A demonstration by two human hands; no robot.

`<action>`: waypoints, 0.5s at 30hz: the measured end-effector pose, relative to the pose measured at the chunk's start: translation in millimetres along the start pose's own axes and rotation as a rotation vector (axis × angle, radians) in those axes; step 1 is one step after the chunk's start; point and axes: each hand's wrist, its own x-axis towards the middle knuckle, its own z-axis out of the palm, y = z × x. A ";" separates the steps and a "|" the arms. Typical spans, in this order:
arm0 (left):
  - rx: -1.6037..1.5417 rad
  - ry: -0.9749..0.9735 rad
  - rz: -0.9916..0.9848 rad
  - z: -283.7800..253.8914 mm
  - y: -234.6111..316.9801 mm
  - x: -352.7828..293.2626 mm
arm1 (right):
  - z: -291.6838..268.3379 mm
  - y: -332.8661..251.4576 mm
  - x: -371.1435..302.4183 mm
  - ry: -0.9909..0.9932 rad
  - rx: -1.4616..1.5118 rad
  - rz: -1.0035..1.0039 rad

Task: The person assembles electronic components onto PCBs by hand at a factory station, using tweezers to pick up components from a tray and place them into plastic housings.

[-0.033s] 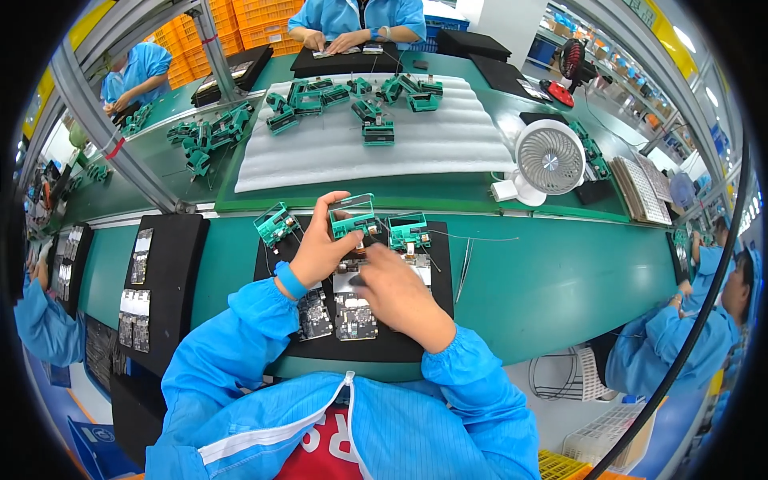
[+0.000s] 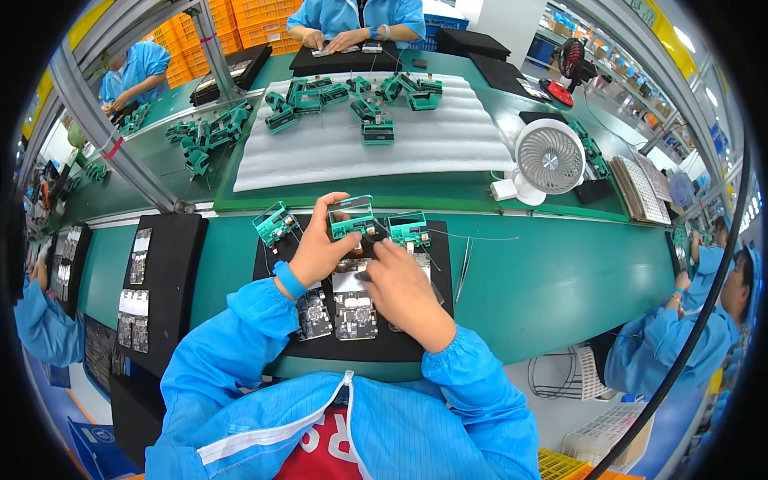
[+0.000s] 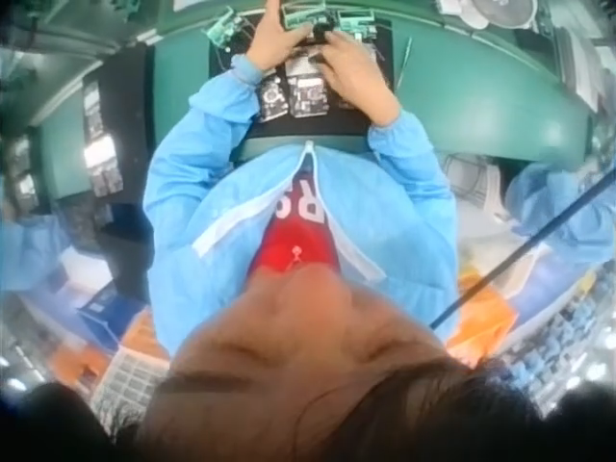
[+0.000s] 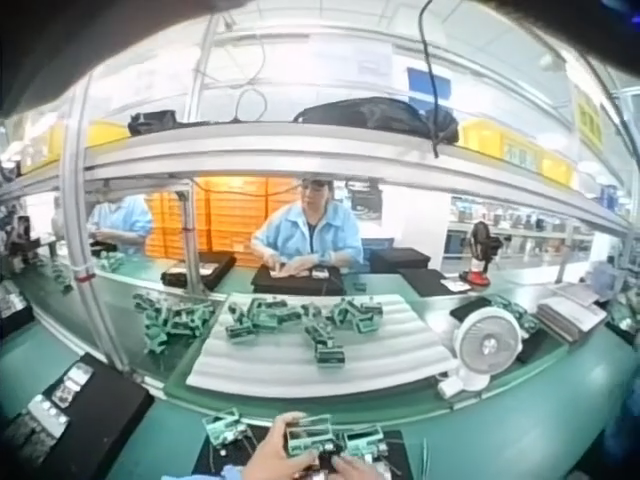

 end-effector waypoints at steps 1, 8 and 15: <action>0.111 -0.023 -0.024 -3.6 4.1 -2.3 | 1.8 1.9 -2.9 0.060 -0.066 0.026; 0.352 -0.079 0.104 -13.1 -0.4 -14.1 | 10.9 -14.3 -28.0 -0.027 0.249 -0.019; 0.341 -0.103 0.104 -15.4 -0.3 -16.5 | 15.0 -17.7 -26.0 0.004 0.243 0.024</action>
